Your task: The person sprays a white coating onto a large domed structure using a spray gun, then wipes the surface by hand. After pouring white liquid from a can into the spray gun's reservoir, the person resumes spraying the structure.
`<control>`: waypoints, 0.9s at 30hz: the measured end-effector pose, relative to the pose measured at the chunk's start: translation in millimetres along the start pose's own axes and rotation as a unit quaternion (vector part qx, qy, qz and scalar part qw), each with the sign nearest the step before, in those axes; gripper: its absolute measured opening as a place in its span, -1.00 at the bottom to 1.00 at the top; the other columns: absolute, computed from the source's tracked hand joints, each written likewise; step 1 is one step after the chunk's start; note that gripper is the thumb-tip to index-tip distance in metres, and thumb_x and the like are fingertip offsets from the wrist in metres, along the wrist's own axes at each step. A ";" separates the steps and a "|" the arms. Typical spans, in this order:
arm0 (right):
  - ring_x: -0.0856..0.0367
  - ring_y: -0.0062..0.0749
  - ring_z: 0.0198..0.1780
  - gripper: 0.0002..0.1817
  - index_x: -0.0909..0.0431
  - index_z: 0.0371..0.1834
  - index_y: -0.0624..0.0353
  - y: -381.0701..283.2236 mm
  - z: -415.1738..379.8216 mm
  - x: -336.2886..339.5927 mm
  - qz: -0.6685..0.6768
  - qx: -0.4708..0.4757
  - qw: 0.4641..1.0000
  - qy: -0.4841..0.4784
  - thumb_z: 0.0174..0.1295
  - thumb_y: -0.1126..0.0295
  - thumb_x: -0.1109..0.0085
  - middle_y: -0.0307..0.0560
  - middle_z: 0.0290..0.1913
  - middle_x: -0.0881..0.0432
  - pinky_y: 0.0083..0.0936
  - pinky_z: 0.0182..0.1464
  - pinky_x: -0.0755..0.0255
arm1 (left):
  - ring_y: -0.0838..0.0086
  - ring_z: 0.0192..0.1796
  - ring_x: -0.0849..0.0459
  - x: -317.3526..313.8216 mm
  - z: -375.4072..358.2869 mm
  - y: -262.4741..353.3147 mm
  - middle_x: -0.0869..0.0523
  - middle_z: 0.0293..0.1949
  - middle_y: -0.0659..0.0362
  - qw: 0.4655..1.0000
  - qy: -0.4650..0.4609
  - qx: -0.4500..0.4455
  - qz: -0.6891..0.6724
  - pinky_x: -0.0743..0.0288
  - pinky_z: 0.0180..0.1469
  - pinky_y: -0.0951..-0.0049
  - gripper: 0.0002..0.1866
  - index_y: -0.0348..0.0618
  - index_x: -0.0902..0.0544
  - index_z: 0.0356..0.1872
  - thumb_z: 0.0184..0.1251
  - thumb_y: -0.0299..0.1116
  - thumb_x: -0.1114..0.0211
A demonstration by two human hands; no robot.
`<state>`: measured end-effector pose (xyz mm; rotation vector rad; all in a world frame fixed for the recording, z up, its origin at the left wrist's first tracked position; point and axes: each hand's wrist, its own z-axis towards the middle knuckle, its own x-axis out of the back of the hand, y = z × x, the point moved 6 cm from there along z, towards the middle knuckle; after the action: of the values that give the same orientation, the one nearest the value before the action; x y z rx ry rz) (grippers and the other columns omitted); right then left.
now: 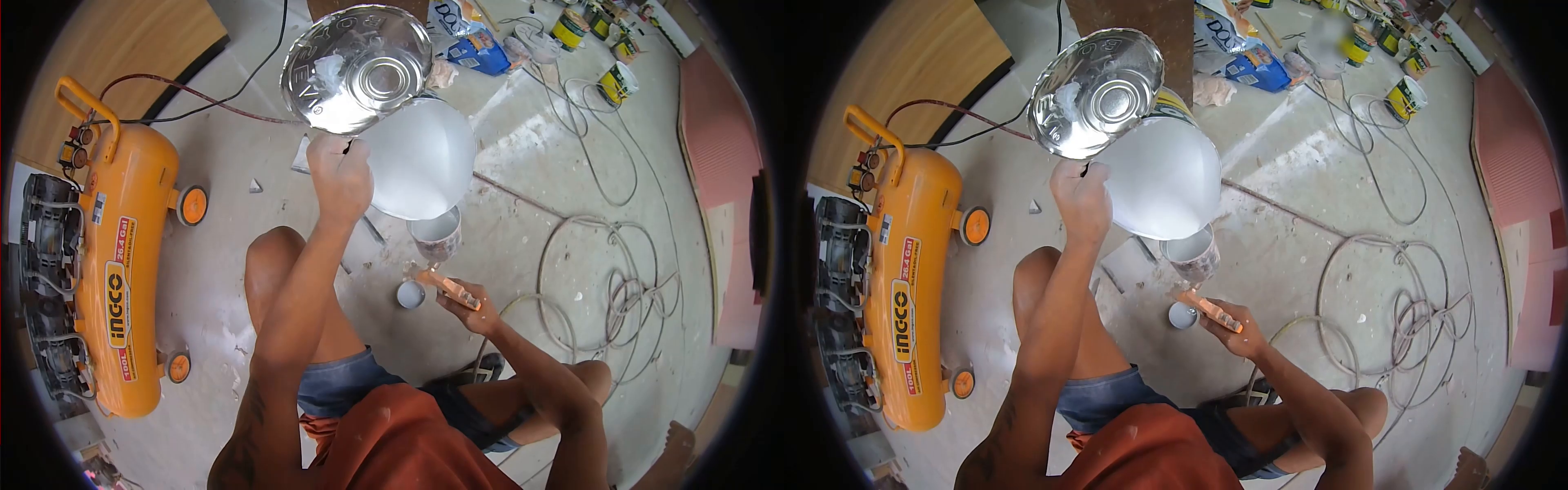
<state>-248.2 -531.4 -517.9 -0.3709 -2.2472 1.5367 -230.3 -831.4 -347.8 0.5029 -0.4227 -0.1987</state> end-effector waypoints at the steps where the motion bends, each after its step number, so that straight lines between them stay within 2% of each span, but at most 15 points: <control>1: -0.65 -0.49 -0.12 -0.61 -0.63 0.25 0.25 0.1 -0.2 -0.8 0.000 0.000 1.000 0.000 0.44 0.31 -0.33 -0.10 -0.10 -0.76 -0.48 0.01 -0.54 | 0.14 -0.49 -0.39 0.1 -0.5 -4.4 -0.32 -0.59 0.08 0.999 -0.003 0.025 -0.037 -0.11 -0.44 0.11 -0.80 -0.23 -0.36 -0.64 -0.29 -0.61 -0.24; 3: -0.64 -0.51 -0.12 -0.61 -0.63 0.26 0.25 -1.4 -0.9 -1.2 0.017 0.014 1.000 0.020 0.44 0.32 -0.33 -0.10 -0.10 -0.76 -0.50 0.00 -0.54 | 0.14 -0.48 -0.40 -1.4 -2.3 -9.2 -0.33 -0.58 0.08 0.996 -0.006 0.050 -0.074 -0.12 -0.43 0.10 -0.80 -0.23 -0.37 -0.64 -0.30 -0.61 -0.24; 5: -0.64 -0.50 -0.12 -0.60 -0.63 0.26 0.25 2.4 -1.0 -1.5 0.018 0.022 0.999 0.019 0.44 0.32 -0.33 -0.10 -0.10 -0.76 -0.49 0.01 -0.54 | 0.13 -0.46 -0.42 -0.6 -5.0 -4.5 -0.37 -0.57 0.08 1.000 -0.002 0.001 0.023 -0.16 -0.40 0.09 -0.82 -0.22 -0.41 -0.62 -0.27 -0.61 -0.25; 6: -0.64 -0.50 -0.12 -0.60 -0.63 0.26 0.25 2.9 -1.3 -1.6 0.019 0.031 0.999 0.018 0.44 0.32 -0.33 -0.10 -0.10 -0.76 -0.49 0.01 -0.54 | 0.13 -0.46 -0.42 -0.1 -7.2 -7.1 -0.37 -0.57 0.08 1.000 -0.002 0.003 0.024 -0.16 -0.40 0.09 -0.82 -0.22 -0.41 -0.62 -0.27 -0.61 -0.25; 8: -0.65 -0.50 -0.11 -0.60 -0.63 0.26 0.25 -0.1 -2.2 -1.7 0.014 0.011 1.000 0.015 0.43 0.32 -0.34 -0.10 -0.09 -0.76 -0.48 0.01 -0.54 | 0.14 -0.43 -0.44 -3.3 -9.2 -16.8 -0.40 -0.55 0.10 0.998 -0.035 0.051 -0.001 -0.20 -0.38 0.11 -0.85 -0.22 -0.48 -0.59 -0.25 -0.61 -0.27; 9: -0.66 -0.49 -0.10 -0.60 -0.63 0.26 0.25 0.3 -2.3 -1.6 0.010 -0.009 1.000 0.014 0.43 0.31 -0.34 -0.09 -0.09 -0.76 -0.48 0.02 -0.54 | 0.14 -0.43 -0.44 -4.5 -10.3 -17.9 -0.40 -0.55 0.10 0.998 -0.035 0.052 0.000 -0.20 -0.38 0.11 -0.85 -0.22 -0.48 -0.59 -0.25 -0.61 -0.27; 15: -0.65 -0.50 -0.10 -0.60 -0.63 0.25 0.25 4.0 -0.2 -1.8 0.007 0.008 1.000 0.013 0.42 0.31 -0.35 -0.08 -0.09 -0.76 -0.48 0.02 -0.54 | 0.15 -0.42 -0.45 0.5 -6.8 -6.0 -0.40 -0.55 0.12 0.999 -0.022 0.030 -0.031 -0.23 -0.37 0.14 -0.85 -0.21 -0.54 -0.55 -0.25 -0.62 -0.26; 18: -0.66 -0.49 -0.11 -0.60 -0.63 0.24 0.27 5.7 0.7 -1.7 0.010 0.020 1.000 0.021 0.42 0.32 -0.35 -0.06 -0.09 -0.76 -0.48 0.01 -0.54 | 0.16 -0.42 -0.45 4.3 -3.7 -4.6 -0.42 -0.54 0.11 1.000 -0.009 0.007 -0.013 -0.23 -0.36 0.14 -0.86 -0.22 -0.53 -0.55 -0.24 -0.63 -0.25; 20: -0.67 -0.48 -0.12 -0.60 -0.63 0.23 0.28 6.4 0.8 -1.7 0.008 0.011 1.000 0.021 0.41 0.33 -0.36 -0.05 -0.09 -0.77 -0.48 0.00 -0.55 | 0.14 -0.45 -0.43 6.7 0.0 6.8 -0.40 -0.56 0.11 0.996 -0.012 -0.090 0.017 -0.20 -0.39 0.15 -0.86 -0.26 -0.50 -0.56 -0.24 -0.64 -0.25; 21: -0.67 -0.47 -0.12 -0.61 -0.64 0.22 0.29 7.2 1.0 -1.3 0.007 0.003 1.000 0.022 0.40 0.35 -0.37 -0.04 -0.08 -0.77 -0.47 0.00 -0.55 | 0.14 -0.45 -0.43 6.8 1.7 6.7 -0.40 -0.56 0.11 0.996 -0.011 -0.089 0.017 -0.20 -0.39 0.15 -0.86 -0.26 -0.50 -0.56 -0.24 -0.64 -0.25; 23: -0.67 -0.47 -0.14 -0.62 -0.64 0.21 0.29 6.0 0.6 -0.8 0.001 0.015 1.000 0.023 0.39 0.36 -0.38 -0.03 -0.08 -0.77 -0.47 -0.01 -0.55 | 0.28 -0.47 -0.42 9.5 7.5 14.5 -0.40 -0.58 0.12 0.991 0.013 -0.111 0.071 -0.20 -0.41 0.21 -0.91 -0.31 -0.48 -0.57 -0.14 -0.65 -0.20; 24: -0.67 -0.46 -0.15 -0.62 -0.65 0.19 0.29 4.5 0.7 -0.8 -0.004 0.029 0.999 0.025 0.38 0.37 -0.39 -0.02 -0.09 -0.77 -0.47 -0.02 -0.56 | 0.28 -0.47 -0.42 8.7 9.3 18.8 -0.40 -0.58 0.12 0.991 0.013 -0.110 0.071 -0.20 -0.41 0.21 -0.91 -0.31 -0.48 -0.57 -0.14 -0.65 -0.20; 25: -0.67 -0.46 -0.15 -0.62 -0.65 0.19 0.29 3.8 0.6 -1.3 -0.004 0.028 0.999 0.024 0.38 0.37 -0.39 -0.02 -0.09 -0.77 -0.47 -0.02 -0.56 | 0.36 -0.49 -0.40 11.3 16.8 9.1 -0.40 -0.59 0.12 0.994 0.027 0.079 -0.068 -0.21 -0.42 0.24 -0.96 -0.33 -0.48 -0.56 -0.07 -0.64 -0.17; 26: -0.67 -0.46 -0.15 -0.63 -0.65 0.18 0.29 2.0 -0.3 -1.2 0.001 0.032 0.999 0.025 0.38 0.38 -0.39 -0.02 -0.09 -0.77 -0.47 -0.02 -0.55 | 0.44 -0.50 -0.39 7.1 11.7 -5.5 -0.40 -0.60 0.12 0.941 0.039 0.265 -0.205 -0.22 -0.43 0.28 -0.98 -0.35 -0.49 -0.55 0.00 -0.62 -0.13; 27: -0.68 -0.45 -0.16 -0.64 -0.66 0.17 0.30 0.8 -1.1 -1.0 0.006 0.036 0.999 0.027 0.37 0.39 -0.39 -0.02 -0.10 -0.77 -0.47 -0.03 -0.55 | 0.44 -0.50 -0.39 6.5 9.3 -11.6 -0.40 -0.60 0.12 0.941 0.039 0.268 -0.205 -0.22 -0.43 0.28 -0.98 -0.35 -0.49 -0.55 0.00 -0.62 -0.13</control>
<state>-246.9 -530.6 -518.4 -0.4006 -2.1466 1.5900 -229.6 -847.1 -344.1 1.1337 -0.2853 -0.4685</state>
